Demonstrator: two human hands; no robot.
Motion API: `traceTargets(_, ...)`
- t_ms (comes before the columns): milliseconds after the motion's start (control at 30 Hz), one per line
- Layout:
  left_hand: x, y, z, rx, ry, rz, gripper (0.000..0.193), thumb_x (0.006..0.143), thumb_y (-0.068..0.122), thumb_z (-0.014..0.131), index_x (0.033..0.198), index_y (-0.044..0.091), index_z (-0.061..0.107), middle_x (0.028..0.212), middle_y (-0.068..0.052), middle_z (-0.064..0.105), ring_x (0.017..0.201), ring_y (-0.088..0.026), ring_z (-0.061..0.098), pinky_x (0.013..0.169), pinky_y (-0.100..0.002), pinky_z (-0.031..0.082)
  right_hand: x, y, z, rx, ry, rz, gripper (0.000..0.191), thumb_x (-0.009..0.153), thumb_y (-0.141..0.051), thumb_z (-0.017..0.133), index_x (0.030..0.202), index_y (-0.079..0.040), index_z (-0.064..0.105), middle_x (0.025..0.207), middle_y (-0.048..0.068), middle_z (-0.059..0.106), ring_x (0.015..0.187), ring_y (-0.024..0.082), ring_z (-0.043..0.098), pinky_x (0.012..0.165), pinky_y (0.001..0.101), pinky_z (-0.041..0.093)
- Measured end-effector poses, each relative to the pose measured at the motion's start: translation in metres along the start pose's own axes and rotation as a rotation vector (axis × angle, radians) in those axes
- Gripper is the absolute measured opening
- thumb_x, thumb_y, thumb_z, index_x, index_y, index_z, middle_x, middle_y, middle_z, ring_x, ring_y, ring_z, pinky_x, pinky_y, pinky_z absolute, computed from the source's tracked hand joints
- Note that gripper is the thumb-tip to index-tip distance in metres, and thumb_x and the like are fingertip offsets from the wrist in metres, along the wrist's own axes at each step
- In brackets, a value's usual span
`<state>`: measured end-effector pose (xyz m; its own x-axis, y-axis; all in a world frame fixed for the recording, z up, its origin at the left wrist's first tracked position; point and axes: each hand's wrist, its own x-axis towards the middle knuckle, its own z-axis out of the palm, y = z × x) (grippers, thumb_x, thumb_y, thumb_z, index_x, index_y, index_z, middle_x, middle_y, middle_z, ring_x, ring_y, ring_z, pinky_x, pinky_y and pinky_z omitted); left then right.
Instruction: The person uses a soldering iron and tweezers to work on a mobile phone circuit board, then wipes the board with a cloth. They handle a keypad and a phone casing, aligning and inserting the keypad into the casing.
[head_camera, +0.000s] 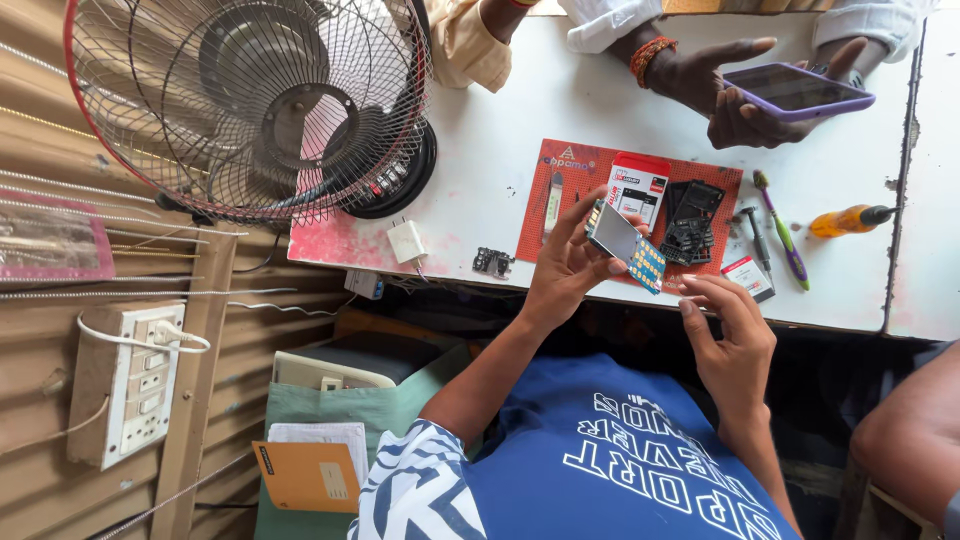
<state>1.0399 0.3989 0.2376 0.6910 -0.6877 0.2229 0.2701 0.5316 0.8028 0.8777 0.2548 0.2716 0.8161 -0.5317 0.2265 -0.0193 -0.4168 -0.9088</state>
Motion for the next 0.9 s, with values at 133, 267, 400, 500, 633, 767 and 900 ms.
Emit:
traceTargets(133, -0.001, -0.004, 0.009, 0.0, 0.061, 0.022, 0.083, 0.099, 0.008, 0.073, 0.167, 0.023, 0.027, 0.145, -0.019, 0.059, 0.137, -0.029, 0.061, 0.117, -0.046, 0.056, 0.005, 0.005, -0.009, 0.055, -0.044, -0.005, 0.029, 0.098, 0.005, 0.068, 0.127, 0.004, 0.065, 0.132, 0.015, 0.064, 0.115, 0.02, 0.068, 0.099, 0.0316, 0.058)
traceTargets(267, -0.003, -0.008, 0.009, -0.047, 0.084, 0.036, 0.087, 0.099, 0.008, 0.073, 0.168, 0.028, 0.022, 0.145, -0.018, 0.059, 0.136, -0.028, 0.061, 0.114, -0.045, 0.056, 0.012, 0.011, -0.006, 0.237, -0.126, -0.043, 0.053, 0.088, 0.006, 0.073, 0.138, 0.003, 0.054, 0.144, 0.017, 0.054, 0.132, 0.024, 0.059, 0.108, 0.0362, 0.055)
traceTargets(400, 0.0, -0.01, 0.003, -0.017, 0.025, 0.023, 0.083, 0.101, 0.004, 0.071, 0.168, 0.022, 0.026, 0.143, -0.02, 0.059, 0.134, -0.028, 0.061, 0.111, -0.045, 0.058, 0.017, 0.017, 0.01, 0.332, -0.184, -0.064, 0.072, 0.082, 0.006, 0.076, 0.147, 0.001, 0.044, 0.148, 0.018, 0.051, 0.138, 0.026, 0.054, 0.113, 0.0378, 0.052)
traceTargets(500, 0.005, -0.008, -0.004, -0.015, 0.02, -0.023, 0.084, 0.099, 0.0, 0.07, 0.167, 0.021, 0.026, 0.151, -0.019, 0.054, 0.139, -0.028, 0.059, 0.112, -0.045, 0.057, 0.022, 0.021, 0.024, 0.317, -0.16, 0.039, 0.067, 0.084, 0.009, 0.073, 0.145, 0.003, 0.046, 0.147, 0.019, 0.054, 0.136, 0.027, 0.056, 0.111, 0.0381, 0.051)
traceTargets(633, 0.015, -0.002, -0.019, -0.016, -0.024, -0.026, 0.087, 0.098, -0.003, 0.07, 0.169, 0.019, 0.026, 0.15, -0.018, 0.052, 0.138, -0.026, 0.056, 0.112, -0.042, 0.055, 0.034, 0.025, 0.042, 0.399, -0.133, 0.087, 0.061, 0.085, 0.009, 0.071, 0.142, 0.005, 0.049, 0.144, 0.02, 0.057, 0.131, 0.027, 0.061, 0.111, 0.0387, 0.052)
traceTargets(767, 0.023, -0.003, -0.029, 0.01, -0.091, -0.026, 0.098, 0.092, -0.002, 0.077, 0.17, 0.021, 0.023, 0.149, -0.017, 0.051, 0.138, -0.026, 0.055, 0.119, -0.044, 0.053, 0.039, 0.025, 0.047, 0.431, -0.127, 0.138, 0.06, 0.087, 0.009, 0.07, 0.143, 0.007, 0.048, 0.142, 0.022, 0.059, 0.131, 0.026, 0.061, 0.113, 0.0384, 0.052)
traceTargets(900, 0.028, -0.011, -0.034, 0.096, -0.11, 0.036, 0.107, 0.088, 0.002, 0.08, 0.172, 0.025, 0.019, 0.148, -0.018, 0.053, 0.136, -0.024, 0.057, 0.118, -0.04, 0.049, 0.047, 0.025, 0.055, 0.442, -0.094, 0.121, 0.057, 0.089, 0.01, 0.07, 0.142, 0.007, 0.048, 0.143, 0.021, 0.058, 0.13, 0.024, 0.061, 0.111, 0.0378, 0.052)
